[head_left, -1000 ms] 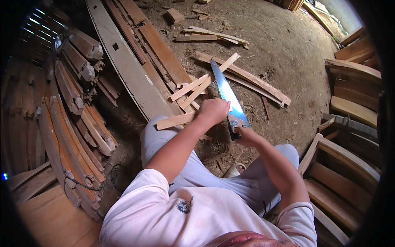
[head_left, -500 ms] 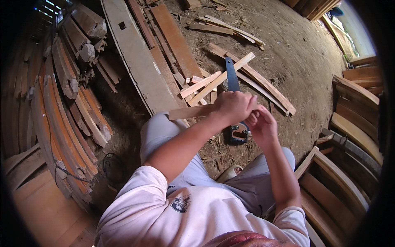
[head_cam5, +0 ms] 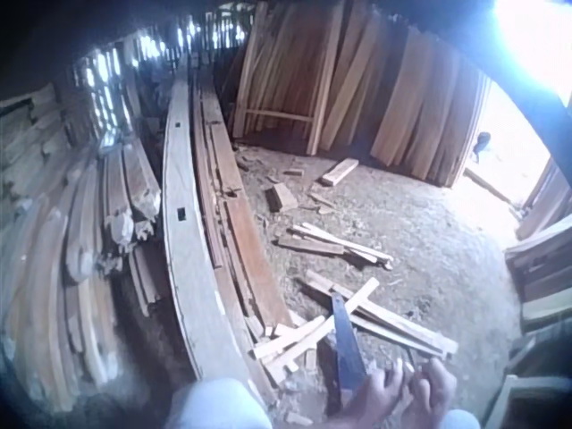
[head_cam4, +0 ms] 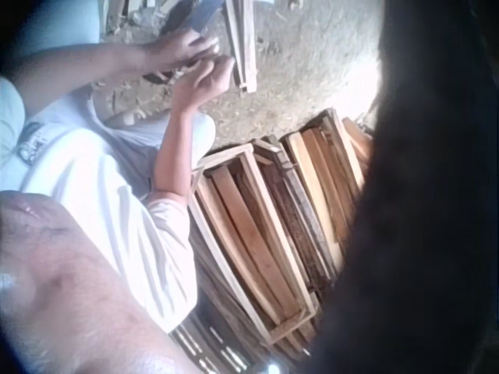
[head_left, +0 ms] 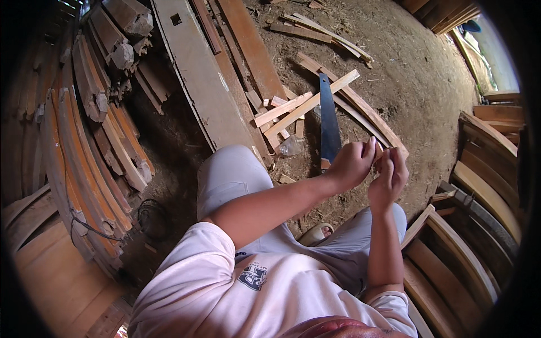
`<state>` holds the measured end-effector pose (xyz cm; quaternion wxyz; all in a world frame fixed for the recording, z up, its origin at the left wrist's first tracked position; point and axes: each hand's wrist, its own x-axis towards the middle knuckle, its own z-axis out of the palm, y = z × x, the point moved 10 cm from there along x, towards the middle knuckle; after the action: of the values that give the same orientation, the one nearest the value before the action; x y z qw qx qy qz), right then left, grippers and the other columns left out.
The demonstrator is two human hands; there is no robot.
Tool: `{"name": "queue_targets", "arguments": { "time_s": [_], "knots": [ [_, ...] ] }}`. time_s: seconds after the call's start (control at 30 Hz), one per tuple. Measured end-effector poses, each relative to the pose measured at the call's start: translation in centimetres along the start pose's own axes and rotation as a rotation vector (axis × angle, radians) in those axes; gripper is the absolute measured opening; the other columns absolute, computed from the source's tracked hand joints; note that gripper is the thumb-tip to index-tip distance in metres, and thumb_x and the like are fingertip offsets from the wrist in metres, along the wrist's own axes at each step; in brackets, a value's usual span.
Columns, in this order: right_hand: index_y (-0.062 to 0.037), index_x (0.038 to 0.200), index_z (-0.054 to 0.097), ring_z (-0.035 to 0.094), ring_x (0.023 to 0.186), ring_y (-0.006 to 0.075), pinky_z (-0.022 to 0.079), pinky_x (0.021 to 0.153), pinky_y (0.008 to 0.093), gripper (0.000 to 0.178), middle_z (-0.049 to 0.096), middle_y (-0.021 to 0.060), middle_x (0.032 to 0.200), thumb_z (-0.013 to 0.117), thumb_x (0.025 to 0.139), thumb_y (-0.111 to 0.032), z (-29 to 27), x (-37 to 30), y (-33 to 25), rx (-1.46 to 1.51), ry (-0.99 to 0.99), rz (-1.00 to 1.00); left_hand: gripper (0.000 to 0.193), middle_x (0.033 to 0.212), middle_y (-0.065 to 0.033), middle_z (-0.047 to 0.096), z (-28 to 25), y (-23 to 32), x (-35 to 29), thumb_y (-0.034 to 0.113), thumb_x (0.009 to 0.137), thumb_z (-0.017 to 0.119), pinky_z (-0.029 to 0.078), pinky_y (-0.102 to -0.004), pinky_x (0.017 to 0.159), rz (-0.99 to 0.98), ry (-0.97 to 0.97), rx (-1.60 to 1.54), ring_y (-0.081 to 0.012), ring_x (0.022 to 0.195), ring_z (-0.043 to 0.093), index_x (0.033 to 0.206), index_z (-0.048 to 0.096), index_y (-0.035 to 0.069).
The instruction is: The person sits on the floor of a workshop and uses a hand saw to cut thin wooden strips into smaller pieces. They repeatedly pick up strips, position them on a larger board, and saw them to size.
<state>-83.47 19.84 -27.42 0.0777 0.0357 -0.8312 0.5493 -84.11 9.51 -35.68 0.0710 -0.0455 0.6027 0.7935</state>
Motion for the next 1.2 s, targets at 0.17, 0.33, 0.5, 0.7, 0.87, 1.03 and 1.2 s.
{"name": "queue_targets", "arguments": {
  "time_s": [0.17, 0.33, 0.5, 0.7, 0.87, 1.03, 1.2],
  "knots": [
    [-0.0019, 0.079, 0.051, 0.052, 0.062, 0.0296, 0.043, 0.058, 0.04, 0.006, 0.049, 0.0134, 0.07, 0.057, 0.082, -0.002, 1.8, -1.1, -3.6, -0.454, -0.102, -0.561, 0.035, 0.061, -0.0012, 0.051, 0.1, -4.0, -0.4, 0.031, 0.106, 0.047, 0.042, -0.0325, 0.046, -0.227, 0.0, -0.224, -0.0155, 0.05, 0.052, 0.087, 0.057, 0.003],
    [0.0017, 0.083, 0.052, 0.057, 0.07, 0.0382, 0.048, 0.065, 0.0456, 0.009, 0.053, 0.0169, 0.076, 0.059, 0.078, 0.005, 4.7, -3.3, -4.5, -0.466, -0.341, -0.535, 0.032, 0.061, 0.0041, 0.043, -6.8, -10.2, 3.0, 0.033, 0.106, 0.039, 0.032, -0.0254, 0.039, -0.548, 0.24, -0.521, -0.0079, 0.045, 0.037, 0.083, 0.048, 0.012],
    [0.0073, 0.133, 0.05, 0.061, 0.112, 0.0369, 0.049, 0.095, 0.0388, 0.048, 0.062, 0.023, 0.119, 0.059, 0.086, 0.004, 4.4, -3.6, 4.2, -0.53, -0.356, -0.053, 0.052, 0.062, 0.0006, 0.044, -12.4, -8.7, 4.3, 0.053, 0.109, 0.034, 0.038, -0.0275, 0.041, -0.445, 0.454, -0.418, -0.0112, 0.045, 0.04, 0.083, 0.049, 0.011],
    [0.0031, 0.142, 0.05, 0.067, 0.108, 0.0239, 0.054, 0.093, 0.0348, 0.042, 0.065, 0.0149, 0.119, 0.058, 0.102, -0.01, 9.7, -11.8, 9.6, 0.331, -0.639, 0.889, 0.051, 0.082, -0.0108, 0.056, -15.5, -7.5, 4.0, 0.052, 0.109, 0.037, 0.058, -0.034, 0.056, -0.413, 0.581, -0.357, -0.0166, 0.067, 0.06, 0.105, 0.053, 0.004],
    [0.0007, 0.136, 0.055, 0.072, 0.087, 0.024, 0.062, 0.073, 0.0359, 0.033, 0.066, 0.013, 0.107, 0.054, 0.105, -0.011, 11.8, -8.7, 12.4, 0.432, -0.417, 0.886, 0.056, 0.117, -0.0235, 0.062, -19.3, -7.1, 4.4, 0.045, 0.106, 0.045, 0.051, -0.0402, 0.094, -0.324, 0.712, -0.125, -0.0296, 0.107, 0.063, 0.121, 0.052, -0.009],
    [0.0006, 0.136, 0.059, 0.07, 0.083, 0.0239, 0.061, 0.071, 0.0334, 0.034, 0.067, 0.014, 0.107, 0.055, 0.105, -0.013, 13.4, 1.8, 18.3, 0.335, -0.34, 0.842, 0.053, 0.121, -0.029, 0.059, -19.3, -7.1, 4.7, 0.041, 0.102, 0.052, 0.047, -0.0426, 0.099, -0.301, 0.67, -0.113, -0.0348, 0.114, 0.06, 0.117, 0.053, -0.01],
    [0.0018, 0.135, 0.057, 0.069, 0.079, 0.0217, 0.061, 0.073, 0.0333, 0.041, 0.069, 0.0153, 0.106, 0.058, 0.104, -0.026, 18.9, 17.7, 16.5, 0.218, -0.483, 0.645, 0.053, 0.117, -0.0288, 0.06, -20.3, -5.7, 4.1, 0.042, 0.102, 0.052, 0.047, -0.0427, 0.098, -0.222, 0.694, -0.032, -0.0354, 0.113, 0.06, 0.115, 0.053, -0.01]
  ]
}}
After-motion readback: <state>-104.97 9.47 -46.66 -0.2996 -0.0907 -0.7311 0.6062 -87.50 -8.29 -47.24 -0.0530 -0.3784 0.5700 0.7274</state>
